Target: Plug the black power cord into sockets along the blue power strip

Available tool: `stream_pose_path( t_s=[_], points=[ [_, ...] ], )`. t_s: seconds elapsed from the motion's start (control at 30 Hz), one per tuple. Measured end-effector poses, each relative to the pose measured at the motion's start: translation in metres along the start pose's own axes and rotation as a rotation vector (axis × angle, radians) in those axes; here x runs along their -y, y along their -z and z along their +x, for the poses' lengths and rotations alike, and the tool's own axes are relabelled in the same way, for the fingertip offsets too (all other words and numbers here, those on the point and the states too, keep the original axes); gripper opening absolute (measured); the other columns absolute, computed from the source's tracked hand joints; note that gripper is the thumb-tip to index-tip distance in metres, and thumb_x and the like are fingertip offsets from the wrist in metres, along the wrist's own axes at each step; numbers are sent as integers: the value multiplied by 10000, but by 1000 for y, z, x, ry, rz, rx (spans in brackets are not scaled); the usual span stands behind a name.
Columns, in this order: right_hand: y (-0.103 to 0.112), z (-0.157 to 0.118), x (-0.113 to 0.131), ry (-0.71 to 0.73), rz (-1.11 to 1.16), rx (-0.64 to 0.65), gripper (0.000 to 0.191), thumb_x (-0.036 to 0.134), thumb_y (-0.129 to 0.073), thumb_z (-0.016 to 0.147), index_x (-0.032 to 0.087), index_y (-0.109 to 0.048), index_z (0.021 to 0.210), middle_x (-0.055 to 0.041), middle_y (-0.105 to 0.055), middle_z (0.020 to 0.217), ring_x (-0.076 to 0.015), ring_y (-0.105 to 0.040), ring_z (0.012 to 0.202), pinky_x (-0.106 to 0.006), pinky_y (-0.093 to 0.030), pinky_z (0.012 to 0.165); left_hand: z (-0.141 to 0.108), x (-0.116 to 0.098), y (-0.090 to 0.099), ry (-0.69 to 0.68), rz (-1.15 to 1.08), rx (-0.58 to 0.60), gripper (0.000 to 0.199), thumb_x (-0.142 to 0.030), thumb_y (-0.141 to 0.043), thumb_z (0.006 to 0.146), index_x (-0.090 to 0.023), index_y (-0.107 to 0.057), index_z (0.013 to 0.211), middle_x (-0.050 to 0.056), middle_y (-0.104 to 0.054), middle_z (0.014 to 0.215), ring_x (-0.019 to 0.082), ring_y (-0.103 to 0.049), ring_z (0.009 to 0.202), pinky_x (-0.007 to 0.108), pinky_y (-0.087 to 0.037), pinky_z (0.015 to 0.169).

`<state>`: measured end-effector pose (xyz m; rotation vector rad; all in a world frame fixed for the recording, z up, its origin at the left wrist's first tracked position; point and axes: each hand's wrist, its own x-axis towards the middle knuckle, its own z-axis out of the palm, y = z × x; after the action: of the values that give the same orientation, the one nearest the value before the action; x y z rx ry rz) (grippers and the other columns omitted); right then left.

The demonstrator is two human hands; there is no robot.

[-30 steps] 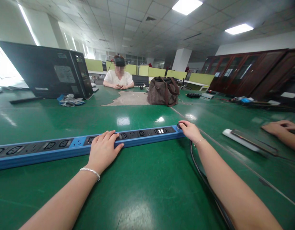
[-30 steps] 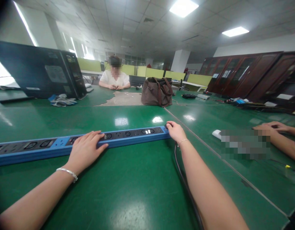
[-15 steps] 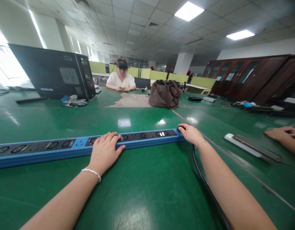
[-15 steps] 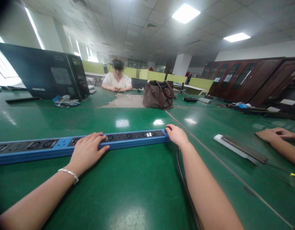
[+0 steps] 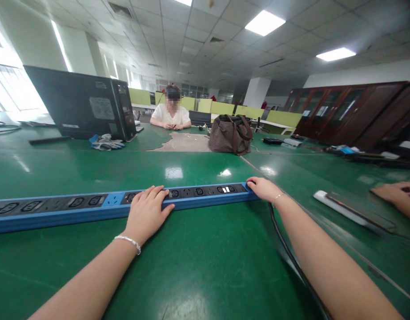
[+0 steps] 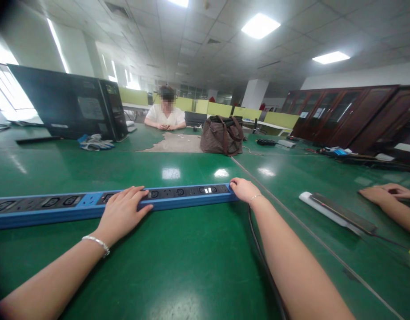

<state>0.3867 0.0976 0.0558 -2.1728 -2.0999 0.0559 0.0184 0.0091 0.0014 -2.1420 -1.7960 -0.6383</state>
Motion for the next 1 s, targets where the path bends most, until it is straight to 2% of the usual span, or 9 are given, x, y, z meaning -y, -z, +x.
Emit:
stream_pose_path(
  t_s=[0.1,0.27,0.43,0.6,0.77,0.93,1.0],
  points=[
    [0,0,2,-8,-23,13,384,326,-366,883,208,-649,1115,-93,-690,1069,-226,-637,959,-303,-458,816,0,0,0,-5,14,2,407,-446,-472,843,-207,-586,1152,92,-578,1280,297,-489,1205,471,-365,990],
    [-9,-9,2,-112,27,-93,420,384,-323,898,267,-592,1198,-73,-673,1124,-234,-632,994,-351,-453,864,0,-1,1,-6,32,-1,401,-433,-478,845,-204,-585,1156,89,-579,1280,297,-489,1209,463,-371,983],
    [-5,-7,3,-74,43,-23,401,363,-361,868,258,-631,1145,-64,-665,1148,-240,-616,1035,-343,-449,883,0,-1,1,-6,59,4,401,-440,-467,853,-205,-582,1156,85,-584,1275,291,-497,1200,456,-376,981],
    [-3,-4,4,-85,44,-52,412,370,-350,873,269,-627,1161,-62,-664,1155,-245,-617,1035,-358,-447,891,0,-2,2,-6,71,5,394,-435,-461,857,-210,-580,1157,79,-582,1278,283,-499,1200,449,-374,987],
    [-7,-3,0,-56,68,-29,400,349,-376,864,253,-636,1152,-61,-661,1161,-231,-608,1057,-328,-441,904,0,-2,1,-3,74,19,408,-448,-458,858,-209,-573,1168,74,-574,1290,283,-490,1209,447,-370,995],
    [-18,-13,-1,-88,95,-154,435,382,-324,893,282,-575,1234,-69,-663,1154,-246,-623,1024,-367,-445,894,0,-2,1,7,78,33,412,-454,-465,853,-210,-572,1168,70,-571,1292,282,-489,1209,439,-367,999],
    [-19,-13,-2,-84,98,-164,440,387,-319,896,282,-565,1246,-73,-663,1152,-249,-624,1019,-370,-447,888,0,-2,1,2,79,35,416,-457,-469,851,-209,-571,1169,72,-569,1293,284,-484,1213,443,-366,999]
  ],
)
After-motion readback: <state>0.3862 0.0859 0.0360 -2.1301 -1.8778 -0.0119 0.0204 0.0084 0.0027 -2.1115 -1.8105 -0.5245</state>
